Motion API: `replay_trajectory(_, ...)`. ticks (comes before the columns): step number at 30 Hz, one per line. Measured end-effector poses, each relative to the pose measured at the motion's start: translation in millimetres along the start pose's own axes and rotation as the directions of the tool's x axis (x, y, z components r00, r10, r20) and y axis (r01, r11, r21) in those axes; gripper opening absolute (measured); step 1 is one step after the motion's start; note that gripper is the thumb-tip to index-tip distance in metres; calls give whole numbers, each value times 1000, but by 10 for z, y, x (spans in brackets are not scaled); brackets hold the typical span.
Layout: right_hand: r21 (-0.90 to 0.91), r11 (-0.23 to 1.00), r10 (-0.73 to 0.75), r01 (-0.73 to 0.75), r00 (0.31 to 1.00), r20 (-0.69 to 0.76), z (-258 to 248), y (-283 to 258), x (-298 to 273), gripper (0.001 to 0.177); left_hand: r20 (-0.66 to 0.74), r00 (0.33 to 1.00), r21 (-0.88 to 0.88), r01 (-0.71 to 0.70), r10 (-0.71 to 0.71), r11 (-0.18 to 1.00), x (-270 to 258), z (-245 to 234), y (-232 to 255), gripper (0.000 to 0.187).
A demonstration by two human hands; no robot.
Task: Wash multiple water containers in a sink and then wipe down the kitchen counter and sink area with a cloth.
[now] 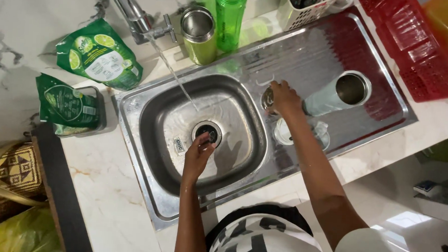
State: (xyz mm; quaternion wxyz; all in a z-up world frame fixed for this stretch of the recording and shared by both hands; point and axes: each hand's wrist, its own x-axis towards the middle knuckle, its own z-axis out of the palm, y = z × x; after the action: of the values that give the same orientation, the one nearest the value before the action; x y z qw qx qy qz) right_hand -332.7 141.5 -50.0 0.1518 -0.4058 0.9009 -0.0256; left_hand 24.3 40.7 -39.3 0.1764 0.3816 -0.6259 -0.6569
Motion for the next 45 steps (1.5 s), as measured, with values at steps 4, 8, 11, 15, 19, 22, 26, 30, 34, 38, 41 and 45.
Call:
replay_trajectory(4, 3, 1000, 24, -24, 999, -30, 141, -16, 85, 91, 3, 1000, 4, -7, 7, 1000, -17, 42, -47, 53)
replay_trajectory(8, 151, 985, -74, 78, 997, -32, -154, -460, 58, 94, -62, 998, -95, -20, 14, 995, 320, 112, -22, 56)
replay_trajectory(11, 450, 852, -273, 266, 961, -52, -357, -1015, -204, 95, -62, 988, -309, 115, -141, 944, 572, 75, 90, 63)
replay_trajectory(15, 616, 505, -610, 604, 755, -241, -546, -1748, -225, 93, 149, 962, -745, 260, -227, 614, 859, 22, 746, 91)
replay_trajectory(19, 617, 446, -682, 649, 693, -236, -592, -2186, 30, 92, 171, 982, -881, 190, -84, 434, 1620, -257, -61, 71)
replay_trajectory(22, 541, 299, -689, 786, 570, -447, -810, -2360, 149, 65, -63, 990, -912, -5, -128, 410, 1794, -377, 21, 33)
replay_trajectory(26, 618, 393, -635, 681, 687, -353, -841, -2479, 288, 20, -111, 990, -893, -62, -86, 447, 1802, -387, 174, 35)
replay_trajectory(30, 591, 520, -665, 616, 727, -173, -1119, -2547, 214, 12, -97, 987, -916, -40, -125, 398, 2078, -353, -5, 34)
replay_trajectory(34, 396, 659, -650, 640, 749, -130, -1147, -2510, 314, 16, -94, 987, -907, -33, -127, 419, 1835, -254, 311, 35)
replay_trajectory(38, 457, 629, -684, 629, 727, -58, -1395, -2570, 109, 13, -22, 981, -880, 71, -191, 470, 1780, -289, 351, 36)
replay_trajectory(41, 473, 654, -628, 590, 772, -96, -1283, -2527, 202, 15, -23, 973, -905, 76, -229, 417, 1730, -270, 425, 35)
replay_trajectory(45, 314, 777, -537, 546, 834, -122, -954, -2403, 496, 20, -158, 963, -912, -58, -217, 406, 1795, -241, 239, 29)
